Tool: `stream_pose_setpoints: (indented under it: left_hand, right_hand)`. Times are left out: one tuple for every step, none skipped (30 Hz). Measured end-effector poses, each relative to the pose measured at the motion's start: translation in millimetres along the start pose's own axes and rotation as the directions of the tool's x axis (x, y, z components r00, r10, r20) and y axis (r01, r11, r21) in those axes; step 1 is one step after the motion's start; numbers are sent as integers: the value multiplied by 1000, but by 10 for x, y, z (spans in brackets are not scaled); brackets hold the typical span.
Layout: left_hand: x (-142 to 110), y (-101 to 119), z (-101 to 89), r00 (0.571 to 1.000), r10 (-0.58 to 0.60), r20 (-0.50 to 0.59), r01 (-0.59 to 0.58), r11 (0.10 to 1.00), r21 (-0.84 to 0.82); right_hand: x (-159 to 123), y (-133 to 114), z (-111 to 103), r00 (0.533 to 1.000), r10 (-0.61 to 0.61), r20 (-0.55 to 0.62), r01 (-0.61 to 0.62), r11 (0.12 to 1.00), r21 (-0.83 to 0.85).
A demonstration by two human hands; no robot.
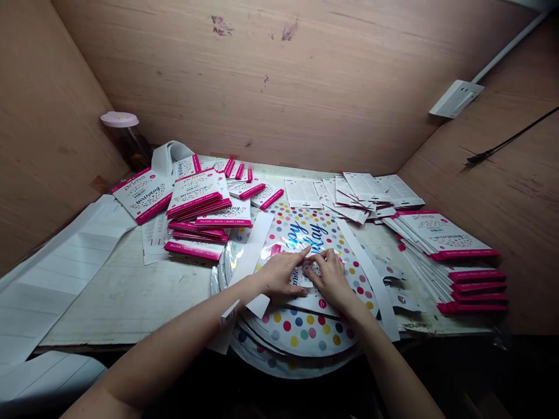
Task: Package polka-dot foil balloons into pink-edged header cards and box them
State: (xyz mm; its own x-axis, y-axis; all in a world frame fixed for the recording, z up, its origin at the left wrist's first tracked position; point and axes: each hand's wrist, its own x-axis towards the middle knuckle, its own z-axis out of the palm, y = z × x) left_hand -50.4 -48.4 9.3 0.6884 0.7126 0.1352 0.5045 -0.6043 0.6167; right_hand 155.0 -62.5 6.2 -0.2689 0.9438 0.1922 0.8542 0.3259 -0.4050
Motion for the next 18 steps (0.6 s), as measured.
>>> stream_pose_setpoints:
  left_hand:
    - [2,3,-2,1000,-1,1,1,1000,1]
    - [3,9,-4,1000,-5,1,5,1000,7]
    - [4,15,-6,1000,-13,0,13,1000,14]
    - [4,20,-7,1000,-24,-1,24,999,23]
    - [2,23,-6,999,-36,-4,36,999,32]
    - [-3,24,-4,999,-48,-6,48,998,39]
    - [-9,22,-1,998,-58,-9,58,997,42]
    - [-16,18,0,998,-63,-8,63,997,45]
    - [-22,14,-3,998,-62,-3,62,997,47]
    - [-25,10,-14,999,-49,9,48,998,50]
    - [-23,10,-34,999,-28,26,26,998,52]
    - [-11,15,-63,999,-8,47,5,998,59]
    - [11,26,-99,998,-2,68,-3,997,72]
    - [47,43,-139,996,-14,84,6,996,93]
    - [95,67,-177,995,-45,87,34,992,121]
    - [155,97,-212,993,-87,81,74,986,151]
    - [222,130,-239,988,-134,70,120,977,177]
    - [293,164,-260,982,-177,58,163,967,195]
  right_hand:
    - [16,29,20,999,18,-29,-17,1000,26]
    - [48,60,43,998,36,-59,-34,998,43]
    - [92,88,67,995,50,-86,-46,998,46]
    - [142,111,92,992,59,-111,-56,998,32]
    - [192,124,114,989,63,-132,-62,998,6]
    - [230,125,130,987,62,-149,-66,997,-25]
    - [249,114,139,985,59,-161,-68,996,-52]
    - [241,93,138,984,54,-168,-68,995,-76]
    - [200,65,129,984,46,-174,-64,993,-99]
    - [125,32,114,984,33,-177,-55,991,-120]
    - [18,-2,98,982,17,-186,-44,989,-138]
    - [-115,-36,87,979,2,-202,-34,988,-154]
    - [-265,-66,84,974,-8,-225,-30,986,-166]
    - [-422,-91,94,968,-12,-250,-33,984,-174]
    - [-575,-112,117,962,-15,-271,-35,983,-179]
    - [-715,-126,151,957,-19,-290,-36,983,-182]
    - [-834,-136,193,951,-20,-307,-38,983,-182]
    - [-927,-140,237,944,-21,-329,-41,983,-181]
